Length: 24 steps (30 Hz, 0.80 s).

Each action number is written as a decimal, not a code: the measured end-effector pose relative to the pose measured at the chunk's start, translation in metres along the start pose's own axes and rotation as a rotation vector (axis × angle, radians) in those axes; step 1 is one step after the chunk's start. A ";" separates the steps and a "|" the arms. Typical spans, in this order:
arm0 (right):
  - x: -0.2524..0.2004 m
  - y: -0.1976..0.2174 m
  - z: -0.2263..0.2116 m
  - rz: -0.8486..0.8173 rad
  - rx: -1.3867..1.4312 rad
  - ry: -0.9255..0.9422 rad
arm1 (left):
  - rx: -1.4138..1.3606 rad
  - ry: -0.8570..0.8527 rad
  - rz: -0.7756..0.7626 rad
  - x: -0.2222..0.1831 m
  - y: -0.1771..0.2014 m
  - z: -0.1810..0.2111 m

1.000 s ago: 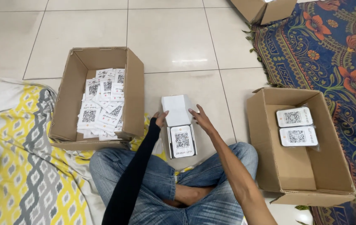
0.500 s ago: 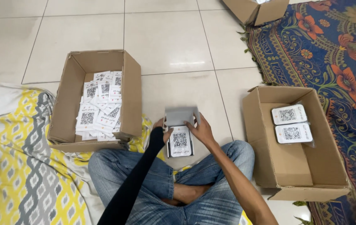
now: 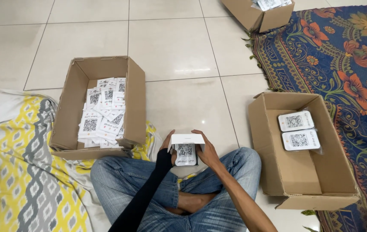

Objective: The person is packing small white boxes with products and applying QR code labels.

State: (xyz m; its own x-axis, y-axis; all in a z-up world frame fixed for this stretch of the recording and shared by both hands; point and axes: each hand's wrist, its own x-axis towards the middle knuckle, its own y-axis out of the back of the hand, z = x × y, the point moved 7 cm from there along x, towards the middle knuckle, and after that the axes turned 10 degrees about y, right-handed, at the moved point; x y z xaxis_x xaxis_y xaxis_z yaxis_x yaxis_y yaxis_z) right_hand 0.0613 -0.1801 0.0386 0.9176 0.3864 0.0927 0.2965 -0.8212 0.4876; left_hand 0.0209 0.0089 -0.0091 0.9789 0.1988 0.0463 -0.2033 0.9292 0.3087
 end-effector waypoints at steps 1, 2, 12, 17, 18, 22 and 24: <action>0.000 0.000 0.003 -0.002 0.000 0.000 | -0.001 0.001 0.001 0.003 -0.001 -0.006; 0.000 0.000 0.003 -0.012 -0.003 0.053 | 0.018 -0.059 0.008 0.003 -0.002 -0.008; -0.039 0.001 0.002 -0.279 -0.226 0.537 | 0.338 -0.208 -0.325 -0.031 0.011 0.029; -0.033 -0.009 0.033 -0.522 -0.547 0.185 | 0.614 -0.399 -0.387 -0.025 -0.005 -0.022; -0.029 -0.016 0.047 -0.569 -0.643 0.186 | 0.707 -0.505 -0.356 -0.022 -0.009 -0.034; 0.003 -0.021 0.089 -0.425 -0.765 0.395 | 0.981 -0.533 -0.355 0.004 -0.009 -0.031; 0.015 -0.017 0.087 -0.544 -0.917 0.298 | 1.185 -0.503 -0.386 0.013 -0.011 -0.039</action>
State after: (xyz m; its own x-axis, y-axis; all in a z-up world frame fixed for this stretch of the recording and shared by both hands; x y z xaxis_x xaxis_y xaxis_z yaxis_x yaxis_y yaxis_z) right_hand 0.0934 -0.1970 -0.0442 0.5876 0.7879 -0.1844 0.2193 0.0643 0.9735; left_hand 0.0354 0.0138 -0.0484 0.9221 -0.3855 0.0334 -0.0272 0.0215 0.9994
